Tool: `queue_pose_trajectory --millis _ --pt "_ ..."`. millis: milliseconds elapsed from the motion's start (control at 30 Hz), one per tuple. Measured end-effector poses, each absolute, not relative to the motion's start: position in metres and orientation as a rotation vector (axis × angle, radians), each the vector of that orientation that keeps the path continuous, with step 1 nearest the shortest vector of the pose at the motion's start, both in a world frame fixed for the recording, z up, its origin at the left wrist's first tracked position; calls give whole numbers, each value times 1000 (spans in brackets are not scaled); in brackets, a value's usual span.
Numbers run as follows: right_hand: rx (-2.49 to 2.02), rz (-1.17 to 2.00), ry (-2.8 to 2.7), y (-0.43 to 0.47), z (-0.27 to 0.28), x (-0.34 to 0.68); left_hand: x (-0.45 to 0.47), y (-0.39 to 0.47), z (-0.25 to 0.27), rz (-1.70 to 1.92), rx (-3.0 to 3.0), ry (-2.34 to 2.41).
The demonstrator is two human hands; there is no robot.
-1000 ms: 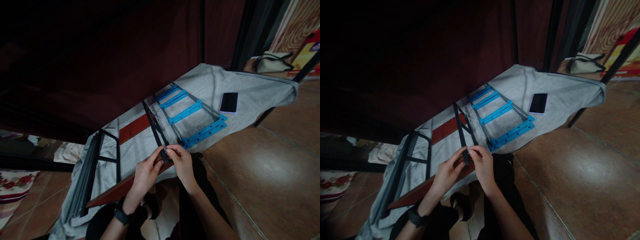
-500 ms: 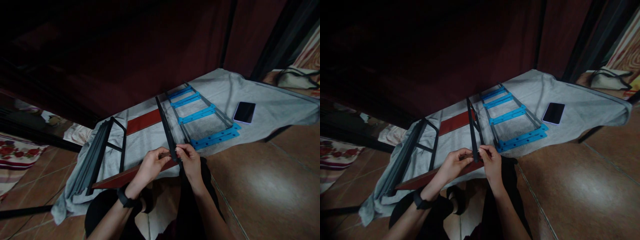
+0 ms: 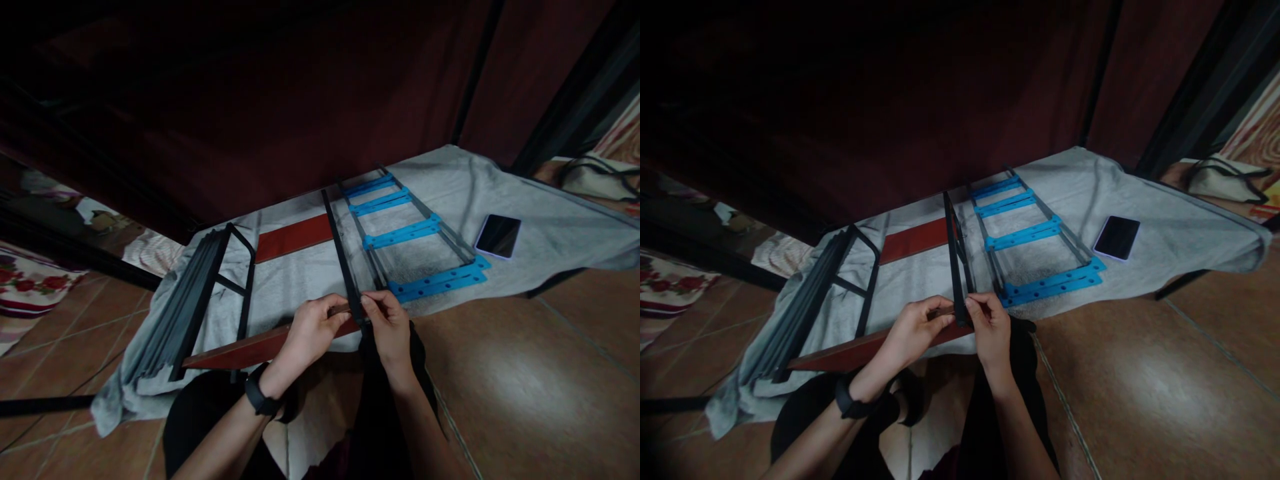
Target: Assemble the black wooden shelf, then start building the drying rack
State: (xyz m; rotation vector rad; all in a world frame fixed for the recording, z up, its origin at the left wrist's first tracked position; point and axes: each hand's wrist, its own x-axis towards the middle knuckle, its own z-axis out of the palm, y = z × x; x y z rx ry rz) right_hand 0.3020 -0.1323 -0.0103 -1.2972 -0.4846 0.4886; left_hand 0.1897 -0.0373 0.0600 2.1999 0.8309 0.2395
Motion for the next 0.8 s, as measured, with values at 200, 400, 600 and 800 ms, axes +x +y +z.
queue_pose_trajectory --millis 200,400,600,800 --pt "-1322 459 -487 -132 -13 300 191 -37 59 215 2246 850" --pt "-1342 465 -550 -132 -15 300 191 -39 60 236 2259 856" --pt "-1418 384 -603 -133 -18 298 192 -39 65 204 2321 870" --pt "-1482 391 -665 -131 -20 299 191 -39 65 204 2336 876"
